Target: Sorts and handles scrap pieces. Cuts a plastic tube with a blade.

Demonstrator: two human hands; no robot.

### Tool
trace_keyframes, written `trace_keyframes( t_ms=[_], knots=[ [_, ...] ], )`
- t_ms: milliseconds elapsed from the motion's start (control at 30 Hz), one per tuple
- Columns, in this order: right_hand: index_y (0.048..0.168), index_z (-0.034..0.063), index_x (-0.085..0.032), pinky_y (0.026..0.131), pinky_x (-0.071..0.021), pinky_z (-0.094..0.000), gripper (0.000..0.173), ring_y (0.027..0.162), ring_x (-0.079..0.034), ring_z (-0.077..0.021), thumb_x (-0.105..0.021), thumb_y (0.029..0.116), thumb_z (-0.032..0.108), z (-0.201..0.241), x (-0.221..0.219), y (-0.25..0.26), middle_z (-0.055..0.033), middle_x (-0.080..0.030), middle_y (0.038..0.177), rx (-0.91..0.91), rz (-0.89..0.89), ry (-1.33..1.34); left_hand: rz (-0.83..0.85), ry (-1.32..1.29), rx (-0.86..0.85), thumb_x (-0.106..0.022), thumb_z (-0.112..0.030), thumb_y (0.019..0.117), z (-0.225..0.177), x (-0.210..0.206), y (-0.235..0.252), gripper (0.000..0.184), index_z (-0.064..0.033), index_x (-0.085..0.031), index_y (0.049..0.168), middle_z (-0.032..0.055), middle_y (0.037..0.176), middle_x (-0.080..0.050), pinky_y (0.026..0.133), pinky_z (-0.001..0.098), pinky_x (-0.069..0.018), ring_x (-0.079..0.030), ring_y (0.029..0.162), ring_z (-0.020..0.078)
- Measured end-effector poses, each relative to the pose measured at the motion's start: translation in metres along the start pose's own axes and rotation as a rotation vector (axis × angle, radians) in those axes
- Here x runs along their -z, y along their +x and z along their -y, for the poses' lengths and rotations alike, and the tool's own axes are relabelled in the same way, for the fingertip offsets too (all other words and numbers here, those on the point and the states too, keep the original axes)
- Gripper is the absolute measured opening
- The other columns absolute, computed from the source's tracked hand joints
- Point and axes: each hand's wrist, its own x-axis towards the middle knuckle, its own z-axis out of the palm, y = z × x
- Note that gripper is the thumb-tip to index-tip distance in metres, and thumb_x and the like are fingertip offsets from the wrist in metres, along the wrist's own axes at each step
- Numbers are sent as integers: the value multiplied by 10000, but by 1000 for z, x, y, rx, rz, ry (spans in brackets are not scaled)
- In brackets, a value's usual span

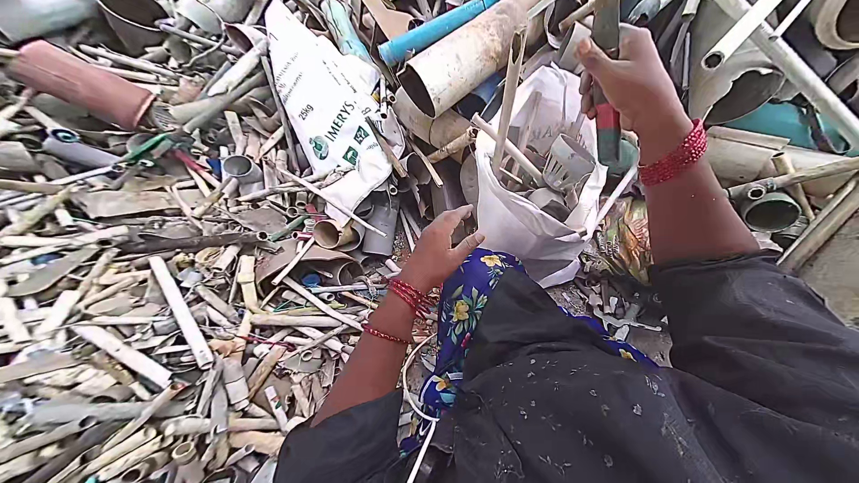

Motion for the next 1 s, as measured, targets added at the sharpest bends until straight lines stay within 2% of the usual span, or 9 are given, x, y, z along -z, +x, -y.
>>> trace_keyframes(
  t_ms=[167, 300, 367, 467, 533, 633, 767, 933, 1000],
  knots=[
    [1167, 16, -502, 519, -581, -241, 185, 530, -604, -87, -381, 1117, 145, 47, -73, -86, 18, -562, 668, 231, 130, 562, 95, -647, -111, -698, -259, 917, -65, -29, 14, 817, 42, -271, 1544, 106, 1372, -594, 1039, 248, -497, -612, 1206, 94],
    [1549, -121, -272, 1002, -509, -306, 599, 1165, -600, -190, -371, 1095, 257, 27, -92, -110, -210, -573, 1300, 475, 229, 37, -152, -1040, 14, -634, 39, 917, -79, -48, -1, 256, -98, -545, 1113, -66, 785, -656, 631, 222, -589, -645, 654, 33],
    [1539, -117, -321, 919, -523, -312, 654, 1115, -597, -235, -518, 1050, 271, 18, -57, -108, -256, -537, 1346, 543, 109, -266, -322, -921, 115, -602, 13, 956, -63, -32, -17, 275, -83, -520, 1201, -78, 755, -587, 532, 162, -518, -562, 565, 0],
    [1396, -1, -577, 794, -534, -461, 662, 941, -637, -326, -850, 849, 251, -16, -9, -113, -263, -590, 1267, 275, 264, -645, -562, -747, 306, -608, 11, 969, -25, 7, -50, 238, -101, -531, 1164, -70, 775, -586, 489, 132, -479, -537, 541, -14],
    [1191, -30, -698, 828, -522, -578, 418, 939, -651, -409, -838, 853, 173, -63, -13, -103, -273, -635, 1166, 182, 308, -709, -724, -735, 437, -592, 7, 989, -5, 26, -71, 209, -121, -530, 1142, -59, 764, -586, 482, 141, -465, -531, 532, 0],
    [980, -124, -678, 887, -503, -618, 304, 977, -668, -468, -709, 951, 176, -105, -10, -79, -305, -676, 1022, 155, -77, -716, -916, -714, 542, -570, 18, 995, 15, 41, -97, 208, -112, -512, 1148, -56, 732, -580, 450, 128, -458, -533, 501, -5],
    [1233, -105, -629, 1030, -439, -552, 596, 1184, -602, -430, -742, 928, 394, -117, 39, -28, -295, -621, 1244, -160, -552, -749, -1080, -724, 583, -532, 32, 994, 38, 46, -129, 222, -97, -481, 1167, -44, 734, -554, 446, 129, -438, -508, 500, -2],
    [1594, -51, -237, 1059, -342, -750, 804, 1399, -349, -612, -456, 1068, 515, -177, 37, 13, -424, -296, 1544, -437, -253, -769, -1206, -731, 679, -551, 19, 995, 65, 43, -154, 252, -80, -480, 1216, -24, 747, -534, 437, 135, -430, -506, 501, 11],
    [1577, -59, -229, 1075, -388, -692, 741, 1351, -471, -562, -339, 1105, 502, -183, 36, 26, -419, -440, 1456, -467, -124, -815, -1231, -732, 699, -550, 20, 993, 73, 46, -161, 251, -80, -480, 1213, -20, 747, -529, 434, 135, -433, -505, 501, 11]
  ],
)
